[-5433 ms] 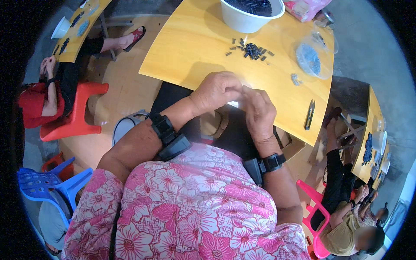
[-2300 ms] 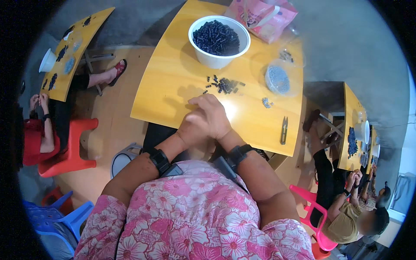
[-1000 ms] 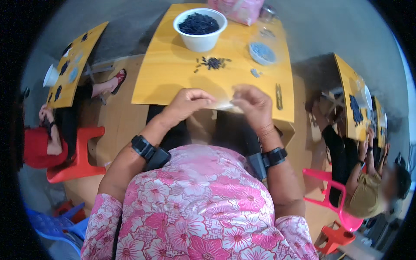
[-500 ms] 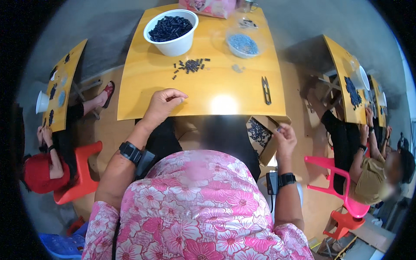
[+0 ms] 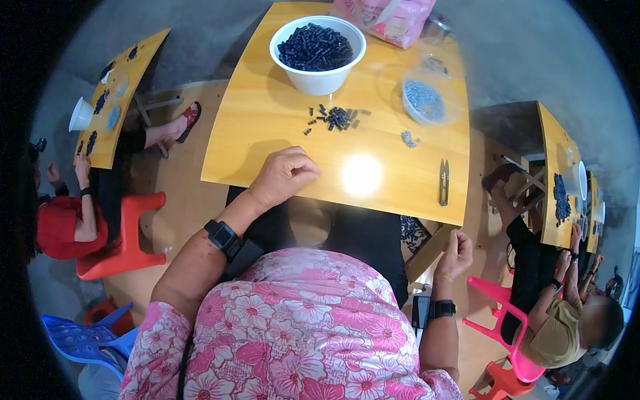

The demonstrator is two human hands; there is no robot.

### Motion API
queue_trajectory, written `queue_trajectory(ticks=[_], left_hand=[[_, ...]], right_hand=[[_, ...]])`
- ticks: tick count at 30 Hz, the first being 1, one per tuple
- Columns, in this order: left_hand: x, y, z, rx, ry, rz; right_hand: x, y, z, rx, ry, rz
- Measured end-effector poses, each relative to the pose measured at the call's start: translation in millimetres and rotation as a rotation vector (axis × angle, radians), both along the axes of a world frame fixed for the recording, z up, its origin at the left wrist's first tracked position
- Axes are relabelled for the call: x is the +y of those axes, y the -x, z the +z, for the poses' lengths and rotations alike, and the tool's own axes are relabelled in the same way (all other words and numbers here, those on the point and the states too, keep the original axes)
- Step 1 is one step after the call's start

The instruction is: Assembling small black cylindrical components by hand at a work table.

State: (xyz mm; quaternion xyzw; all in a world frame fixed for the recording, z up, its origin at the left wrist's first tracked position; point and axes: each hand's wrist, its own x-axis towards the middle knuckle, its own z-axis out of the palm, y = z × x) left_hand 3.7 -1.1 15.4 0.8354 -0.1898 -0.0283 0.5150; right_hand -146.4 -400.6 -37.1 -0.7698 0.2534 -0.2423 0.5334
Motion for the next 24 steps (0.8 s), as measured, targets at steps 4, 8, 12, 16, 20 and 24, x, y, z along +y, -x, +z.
queue_trajectory(ticks=[4, 8, 12, 16, 20, 24], left_hand=[[-0.8, -4.8, -3.8, 0.057, 0.006, 0.011], [-1.9, -2.4, -2.3, 0.003, -0.019, 0.023], [0.7, -3.9, 4.2, 0.072, 0.016, 0.023], [4.0, -4.4, -0.4, 0.053, 0.039, 0.027], [5.5, -4.3, 0.2, 0.016, 0.095, 0.013], [6.1, -5.1, -0.5, 0.009, 0.148, -0.004]], right_hand=[[42.7, -39.0, 48.1, -0.053, 0.049, 0.199], [93.8, -94.1, 76.8, 0.015, 0.095, 0.437], [130.4, -154.3, 65.2, 0.021, 0.281, 0.563], [151.1, -198.6, 59.8, 0.034, 0.289, 0.597], [164.3, -216.4, 63.1, 0.096, 0.397, 0.669], [169.7, -221.3, 57.7, 0.051, 0.673, 0.677]])
